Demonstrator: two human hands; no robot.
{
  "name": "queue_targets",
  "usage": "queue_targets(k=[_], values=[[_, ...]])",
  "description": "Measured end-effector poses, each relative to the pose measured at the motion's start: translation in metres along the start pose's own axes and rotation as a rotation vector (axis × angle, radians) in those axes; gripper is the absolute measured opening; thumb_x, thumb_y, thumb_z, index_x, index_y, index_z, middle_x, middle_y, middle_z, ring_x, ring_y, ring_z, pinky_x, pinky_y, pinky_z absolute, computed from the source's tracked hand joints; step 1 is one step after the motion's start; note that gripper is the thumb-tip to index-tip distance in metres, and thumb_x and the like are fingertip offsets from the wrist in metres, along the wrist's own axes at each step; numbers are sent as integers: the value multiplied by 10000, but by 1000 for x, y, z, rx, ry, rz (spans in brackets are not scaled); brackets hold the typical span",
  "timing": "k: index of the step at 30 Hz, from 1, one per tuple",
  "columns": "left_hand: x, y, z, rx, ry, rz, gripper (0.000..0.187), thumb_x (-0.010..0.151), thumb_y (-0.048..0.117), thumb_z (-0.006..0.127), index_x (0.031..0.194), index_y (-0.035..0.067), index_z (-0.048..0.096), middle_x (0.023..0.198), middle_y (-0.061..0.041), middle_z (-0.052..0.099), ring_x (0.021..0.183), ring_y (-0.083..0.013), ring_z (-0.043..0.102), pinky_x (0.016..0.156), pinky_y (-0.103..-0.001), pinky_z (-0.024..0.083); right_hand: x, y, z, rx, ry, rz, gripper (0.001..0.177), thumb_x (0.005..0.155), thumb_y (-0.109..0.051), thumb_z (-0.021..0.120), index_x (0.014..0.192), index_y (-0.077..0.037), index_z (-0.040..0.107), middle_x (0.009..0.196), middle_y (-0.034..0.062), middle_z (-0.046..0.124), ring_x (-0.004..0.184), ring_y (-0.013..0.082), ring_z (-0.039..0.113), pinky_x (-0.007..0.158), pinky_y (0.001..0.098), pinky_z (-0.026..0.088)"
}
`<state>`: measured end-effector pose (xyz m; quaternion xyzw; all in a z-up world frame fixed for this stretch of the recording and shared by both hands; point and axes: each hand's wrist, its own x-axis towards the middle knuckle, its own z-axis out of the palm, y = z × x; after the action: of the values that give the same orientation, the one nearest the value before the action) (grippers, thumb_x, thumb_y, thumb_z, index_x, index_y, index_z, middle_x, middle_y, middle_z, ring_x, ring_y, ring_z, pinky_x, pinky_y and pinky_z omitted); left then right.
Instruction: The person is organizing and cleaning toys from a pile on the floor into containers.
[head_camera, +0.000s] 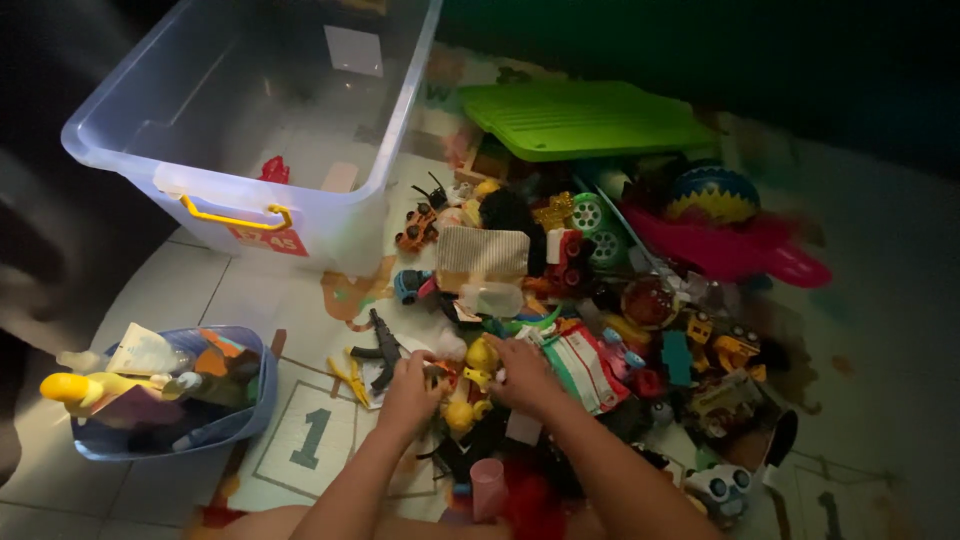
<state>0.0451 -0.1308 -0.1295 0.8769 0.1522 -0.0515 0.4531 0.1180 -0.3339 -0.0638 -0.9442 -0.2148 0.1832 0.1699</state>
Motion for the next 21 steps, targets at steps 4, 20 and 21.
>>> queue_targets(k=[4,20,21], values=[[8,-18,14,107,-1,91,558,789,198,811,1263,129,525,1220,-184,564,1150,-411,581,934,-478,512,9,1,19,-170,-41,28,906,787,-435,833,1541,-240,371,1523,168,414,1369,420,408,1138,501,364],[39,20,-7,-216,89,135,478,903,415,711,1257,112,606,1141,-160,704,1030,-292,717,874,-401,579,26,-29,16,277,427,-226,707,729,-271,873,1300,-112,488,1243,177,538,1128,394,595,935,483,503],[38,35,-19,-329,34,74,537,916,434,674,1332,112,567,1174,-149,721,1050,-262,737,881,-383,587,29,-37,8,329,449,-257,695,757,-269,859,1303,-87,469,1234,181,543,1105,393,615,913,464,528]])
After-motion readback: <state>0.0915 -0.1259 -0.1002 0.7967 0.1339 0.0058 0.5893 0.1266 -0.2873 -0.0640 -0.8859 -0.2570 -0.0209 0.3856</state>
